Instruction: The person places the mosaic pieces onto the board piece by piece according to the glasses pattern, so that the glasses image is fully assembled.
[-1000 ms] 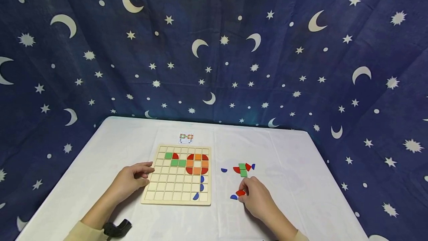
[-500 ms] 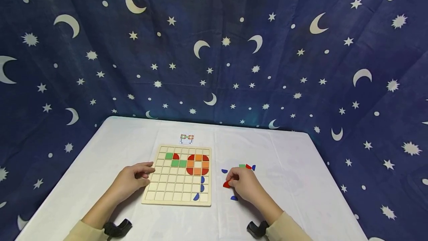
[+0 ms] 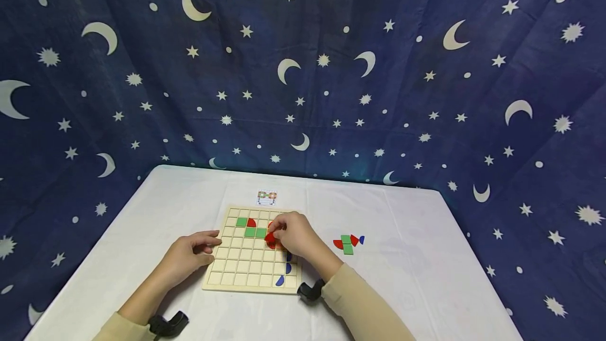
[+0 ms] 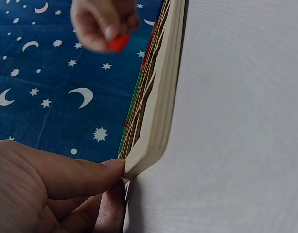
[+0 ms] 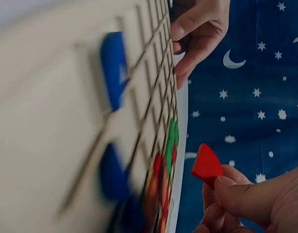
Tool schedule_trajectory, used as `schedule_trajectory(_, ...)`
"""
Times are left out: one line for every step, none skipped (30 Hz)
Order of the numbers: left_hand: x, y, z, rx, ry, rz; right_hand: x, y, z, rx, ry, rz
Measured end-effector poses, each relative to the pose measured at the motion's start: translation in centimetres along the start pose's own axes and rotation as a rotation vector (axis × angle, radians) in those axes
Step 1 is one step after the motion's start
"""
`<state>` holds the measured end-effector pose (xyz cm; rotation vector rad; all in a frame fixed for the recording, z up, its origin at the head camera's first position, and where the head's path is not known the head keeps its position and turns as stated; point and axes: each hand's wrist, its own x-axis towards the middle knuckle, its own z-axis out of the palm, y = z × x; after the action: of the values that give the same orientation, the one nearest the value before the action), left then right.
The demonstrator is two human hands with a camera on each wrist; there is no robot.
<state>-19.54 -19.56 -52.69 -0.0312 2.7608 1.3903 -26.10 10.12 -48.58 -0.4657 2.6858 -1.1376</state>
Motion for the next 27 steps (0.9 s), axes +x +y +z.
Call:
schedule_trajectory(0.0,0.0,0.0,0.0,0.001,0.001,0.5,-0.5,0.3,0.009,-0.008,-0.013)
schedule_trajectory(0.0,0.0,0.0,0.001,0.001,0.001,1.1,-0.9,0.6,0.016,-0.015,-0.021)
schedule_trajectory(0.0,0.0,0.0,0.0,0.001,0.002,1.6,-1.3,0.9,0.02,-0.022,-0.029)
schedule_trajectory(0.0,0.0,0.0,0.001,0.001,0.002,2.1,-1.7,1.1,0.024,-0.03,-0.037)
schedule_trajectory(0.0,0.0,0.0,0.001,0.001,0.001,2.6,-2.2,1.3,0.02,-0.033,-0.046)
schedule_trajectory(0.1,0.0,0.0,0.001,-0.001,0.0,3.1,-2.6,1.6,0.017,-0.034,-0.051)
schedule_trajectory(0.1,0.0,0.0,0.0,-0.002,-0.001,3.6,-2.9,1.9,0.018,-0.035,-0.057)
schedule_trajectory(0.1,0.0,0.0,-0.001,-0.004,-0.001,4.1,-3.3,2.2,0.015,-0.033,-0.058)
schedule_trajectory(0.1,0.0,0.0,-0.001,-0.006,-0.002,4.5,-3.6,2.5,0.009,-0.032,-0.061)
schedule_trajectory(0.1,0.0,0.0,-0.002,-0.006,-0.001,5.0,-3.9,2.7,0.004,-0.029,-0.065)
schedule_trajectory(0.1,0.0,0.0,-0.004,-0.007,-0.002,5.4,-4.2,3.0,0.001,-0.026,-0.071)
schedule_trajectory(0.1,0.0,0.0,-0.006,-0.006,-0.002,5.8,-4.3,3.3,-0.004,-0.023,-0.075)
schedule_trajectory(0.1,-0.1,0.0,-0.007,-0.006,-0.001,6.2,-4.5,3.6,-0.007,-0.024,-0.076)
schedule_trajectory(0.1,-0.1,0.0,-0.008,-0.006,-0.002,6.5,-4.6,3.9,-0.012,-0.024,-0.078)
schedule_trajectory(0.1,-0.1,0.0,-0.01,-0.004,-0.002,6.8,-4.7,4.1,-0.017,-0.024,-0.084)
schedule_trajectory(0.1,-0.1,0.0,-0.012,-0.004,-0.003,7.2,-4.7,4.4,-0.022,-0.022,-0.089)
schedule_trajectory(0.1,-0.1,0.0,-0.013,-0.002,-0.004,7.5,-4.8,4.7,-0.029,-0.022,-0.091)
schedule_trajectory(0.1,-0.2,0.0,-0.016,-0.002,-0.004,7.8,-4.8,5.0,-0.039,-0.021,-0.09)
schedule_trajectory(0.1,-0.2,0.0,-0.019,-0.002,-0.005,8.1,-4.8,5.2,-0.047,-0.021,-0.091)
schedule_trajectory(0.1,-0.2,0.0,-0.021,-0.002,-0.004,8.3,-4.8,5.5,-0.056,-0.019,-0.094)
schedule_trajectory(0.1,-0.2,0.0,-0.024,-0.002,-0.004,8.5,-4.8,5.7,-0.068,-0.016,-0.097)
schedule_trajectory(0.1,-0.2,0.0,-0.026,-0.002,-0.004,8.7,-4.9,5.8,-0.078,-0.014,-0.1)
schedule_trajectory(0.1,-0.2,0.0,-0.028,-0.003,-0.005,8.8,-4.9,6.0,-0.082,-0.014,-0.102)
schedule_trajectory(0.2,-0.2,0.0,-0.028,-0.003,-0.005,8.9,-4.9,6.1,-0.09,-0.015,-0.105)
schedule_trajectory(0.2,-0.2,0.0,-0.028,-0.003,-0.005,9.0,-5.0,6.2,-0.097,-0.016,-0.109)
schedule_trajectory(0.2,-0.2,0.0,-0.028,-0.003,-0.005,9.0,-5.0,6.3,-0.104,-0.018,-0.112)
schedule_trajectory(0.2,-0.2,-0.1,-0.028,-0.002,-0.005,9.0,-5.1,6.4,-0.108,-0.024,-0.114)
